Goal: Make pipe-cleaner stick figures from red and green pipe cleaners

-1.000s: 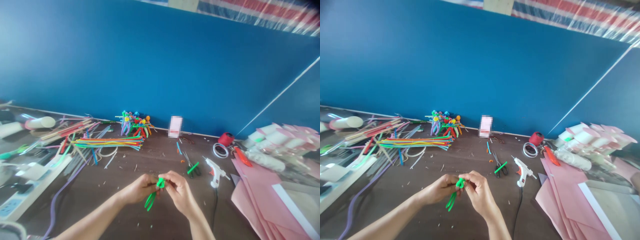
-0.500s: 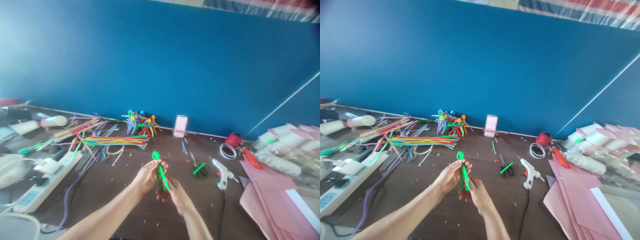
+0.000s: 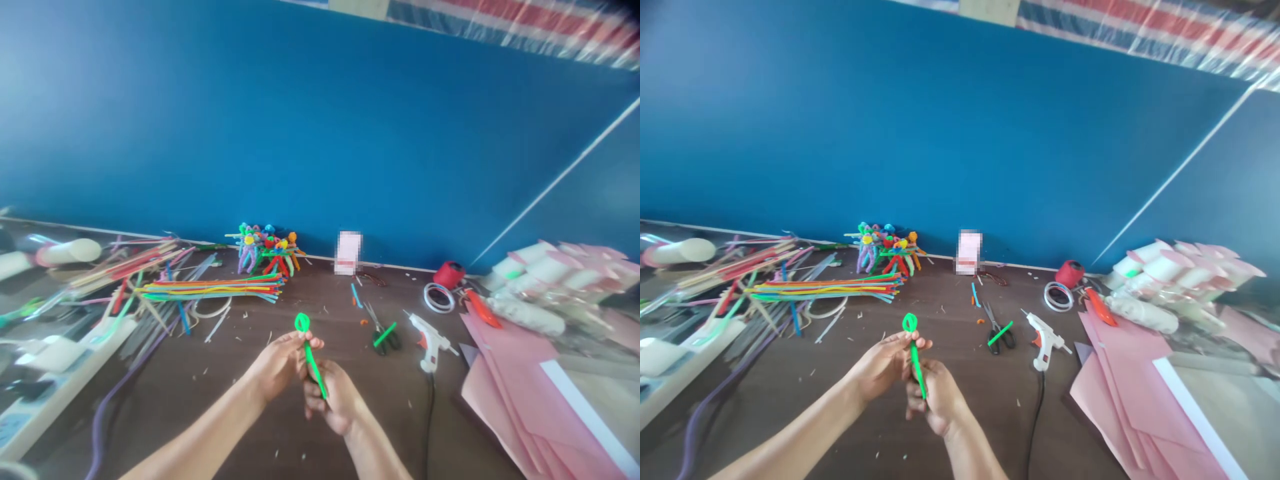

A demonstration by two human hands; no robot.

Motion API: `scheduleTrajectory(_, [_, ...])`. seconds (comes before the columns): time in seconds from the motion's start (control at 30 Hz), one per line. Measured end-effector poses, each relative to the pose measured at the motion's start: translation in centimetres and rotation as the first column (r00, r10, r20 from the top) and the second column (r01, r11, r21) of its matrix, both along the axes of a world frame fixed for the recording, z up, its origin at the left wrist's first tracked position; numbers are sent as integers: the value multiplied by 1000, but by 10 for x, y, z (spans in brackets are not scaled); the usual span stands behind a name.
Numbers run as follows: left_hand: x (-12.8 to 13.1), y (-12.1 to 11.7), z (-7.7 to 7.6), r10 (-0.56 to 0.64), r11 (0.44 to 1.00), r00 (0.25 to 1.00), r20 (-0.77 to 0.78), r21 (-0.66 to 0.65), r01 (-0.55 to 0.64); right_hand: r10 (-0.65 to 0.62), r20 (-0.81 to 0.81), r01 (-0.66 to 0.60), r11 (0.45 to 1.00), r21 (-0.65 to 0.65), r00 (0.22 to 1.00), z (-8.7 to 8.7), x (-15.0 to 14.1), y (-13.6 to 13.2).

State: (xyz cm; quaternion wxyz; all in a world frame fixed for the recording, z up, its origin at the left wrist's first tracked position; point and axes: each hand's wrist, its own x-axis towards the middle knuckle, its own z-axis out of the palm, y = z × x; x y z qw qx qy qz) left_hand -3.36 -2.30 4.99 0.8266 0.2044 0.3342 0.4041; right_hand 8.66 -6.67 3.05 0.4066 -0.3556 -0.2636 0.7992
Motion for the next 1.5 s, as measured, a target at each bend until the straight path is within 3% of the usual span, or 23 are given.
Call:
scheduleTrajectory(0.13, [-5,3,3,-25,999,999,-31,28,26,1,-41,-3,999,-33,999,0,-3,-2])
scheduleTrajectory(0.23, [-8,4,5,-60,997,996,-63,52,63,60,-54,-58,998,34,997,2,-5,-3])
scheduleTrajectory(0.4, [-8,5,4,-26,999,999,20,24,26,29,-33,-27,998,62,999,3,-5,-5])
scheduleTrajectory(0.73, [1,4,-14,154,970,984,90,-205,-133,-4,260,-9,999,51,965,-6,3,-21])
scheduleTrajectory(0.87, [-1,14,-19,195,959,971,138,-234,-160,-41,459,-40,986,164,888,-23,6,-29])
scheduleTrajectory(0.97, [-13,27,-18,268,955,948,173,-180,-237,-116,582,-101,940,326,805,-30,15,-33])
scheduleTrajectory(1.07, [-25,36,-18,182,981,954,239,-109,-160,-317,695,-115,859,499,646,-19,30,-33])
scheduleTrajectory(1.2, [-27,36,-32,102,995,959,266,-37,-96,-647,631,-144,640,755,429,4,51,-21])
scheduleTrajectory(1.27, [-25,35,-41,111,994,960,257,-11,-112,-783,521,-149,502,852,339,4,57,-11])
scheduleTrajectory(1.33, [-22,34,-47,82,996,965,249,20,-90,-852,457,-215,411,886,255,-8,58,-2])
scheduleTrajectory(1.4, [-21,33,-50,43,997,971,235,52,-56,-855,480,-333,403,853,196,-23,55,6])
scheduleTrajectory(1.5, [-21,33,-51,14,995,977,212,90,-33,-807,569,-435,461,773,156,-39,52,13])
